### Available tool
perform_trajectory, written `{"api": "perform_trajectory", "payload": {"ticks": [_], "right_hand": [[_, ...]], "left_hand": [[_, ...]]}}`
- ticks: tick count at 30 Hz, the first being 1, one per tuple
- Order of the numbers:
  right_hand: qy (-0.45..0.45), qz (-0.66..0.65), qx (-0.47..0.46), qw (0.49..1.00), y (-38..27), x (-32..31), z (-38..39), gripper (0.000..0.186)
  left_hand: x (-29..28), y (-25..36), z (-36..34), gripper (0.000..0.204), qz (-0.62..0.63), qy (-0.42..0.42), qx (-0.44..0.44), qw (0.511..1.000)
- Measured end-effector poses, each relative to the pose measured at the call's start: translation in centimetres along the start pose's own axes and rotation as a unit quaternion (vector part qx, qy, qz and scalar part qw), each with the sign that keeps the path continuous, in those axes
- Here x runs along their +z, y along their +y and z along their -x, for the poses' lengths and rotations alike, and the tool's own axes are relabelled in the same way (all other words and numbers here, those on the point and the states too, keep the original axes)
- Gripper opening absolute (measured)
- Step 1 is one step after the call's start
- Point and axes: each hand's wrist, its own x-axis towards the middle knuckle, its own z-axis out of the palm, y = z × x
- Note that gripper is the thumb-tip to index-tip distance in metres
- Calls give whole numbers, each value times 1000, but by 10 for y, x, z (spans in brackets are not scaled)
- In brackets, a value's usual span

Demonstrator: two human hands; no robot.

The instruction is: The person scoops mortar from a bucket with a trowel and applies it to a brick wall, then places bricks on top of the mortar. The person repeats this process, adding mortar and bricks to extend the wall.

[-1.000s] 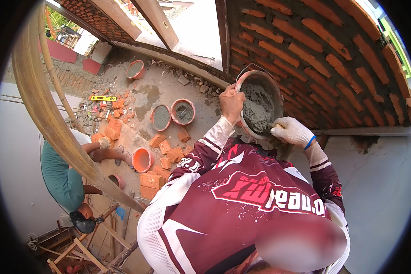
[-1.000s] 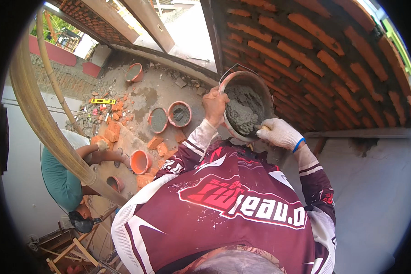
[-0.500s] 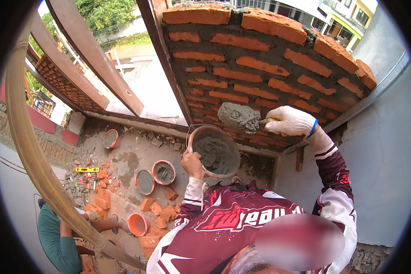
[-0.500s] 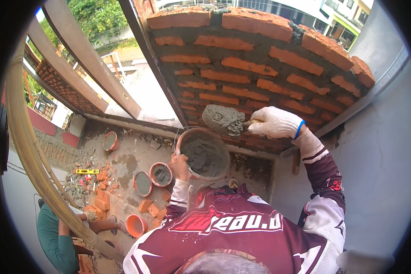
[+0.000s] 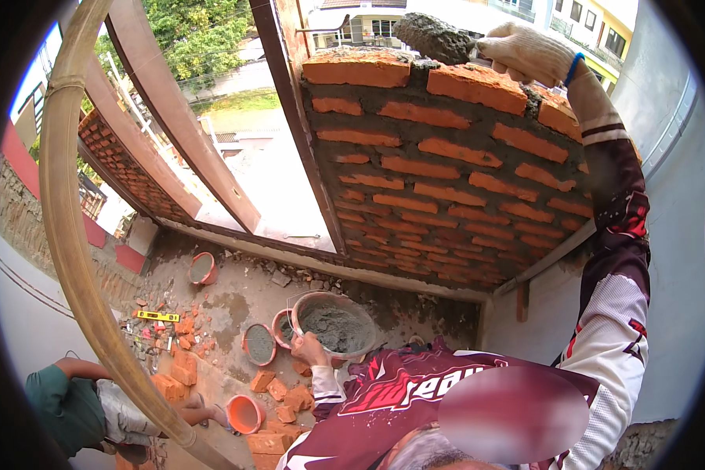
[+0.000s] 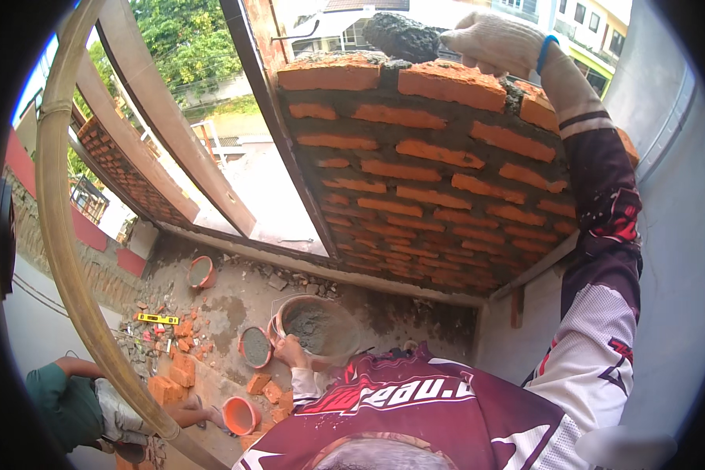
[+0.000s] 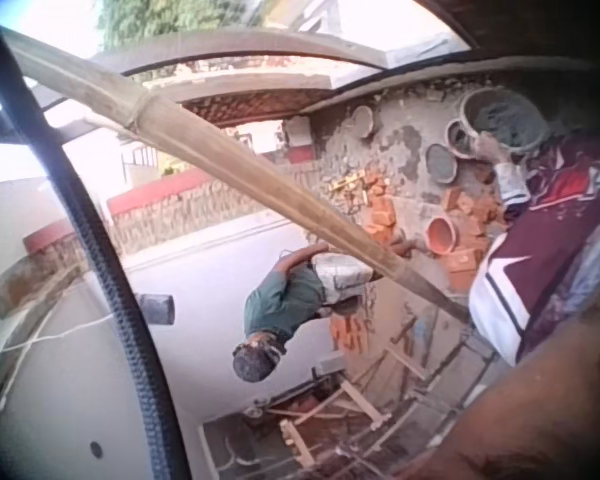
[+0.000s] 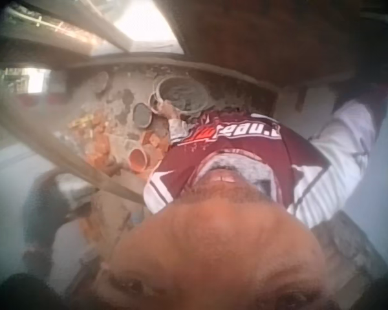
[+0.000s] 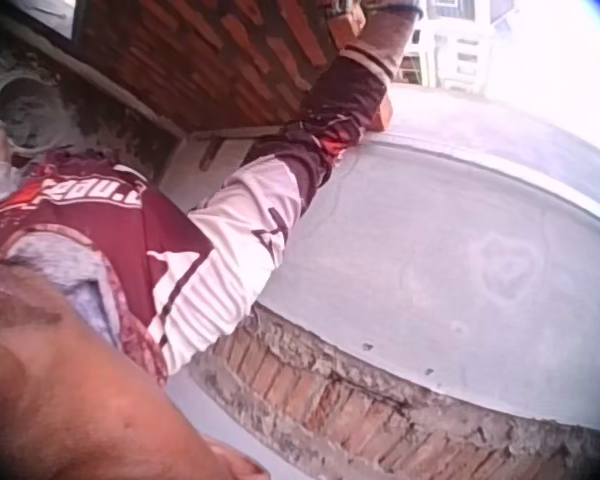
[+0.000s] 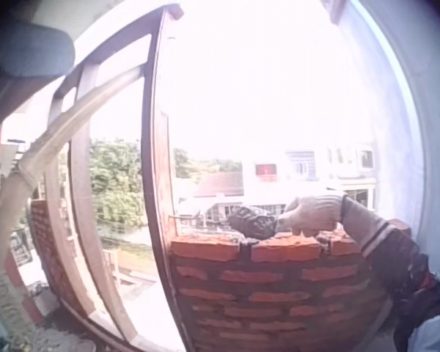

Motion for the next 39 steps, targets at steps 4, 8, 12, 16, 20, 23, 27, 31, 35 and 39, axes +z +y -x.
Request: {"api": "perform_trajectory", "payload": {"ticks": [4,8,12,16,20,23,27,31,35,39], "right_hand": [[-9,6,-11,1000,-16,20,-77,44],[-3,23,-51,998,-59,43,-121,39],[14,166,-87,982,-107,76,-133,35],[48,303,-121,944,-129,87,-113,33],[81,361,-138,919,-132,74,-90,33],[111,342,-134,924,-117,62,-76,35],[155,145,-57,976,-73,52,-36,40],[165,-5,-6,986,-40,80,61,33],[-4,-141,-40,989,-58,199,122,39],[-253,71,-78,962,-73,367,159,31]], "left_hand": [[-28,-15,-14,35,-44,45,-27,998],[-42,-30,-21,39,-25,84,-4,996],[-53,-49,-34,37,7,87,-53,995],[-60,-66,-47,34,14,78,-65,995],[-56,-66,-57,33,35,77,-84,993],[-49,-55,-61,32,1,66,-52,996],[-40,-30,-68,32,-21,53,-61,996],[-17,-5,-69,17,111,7,-22,994],[11,15,-79,40,62,-58,-7,996],[38,32,-92,37,-116,-145,78,979]]}}
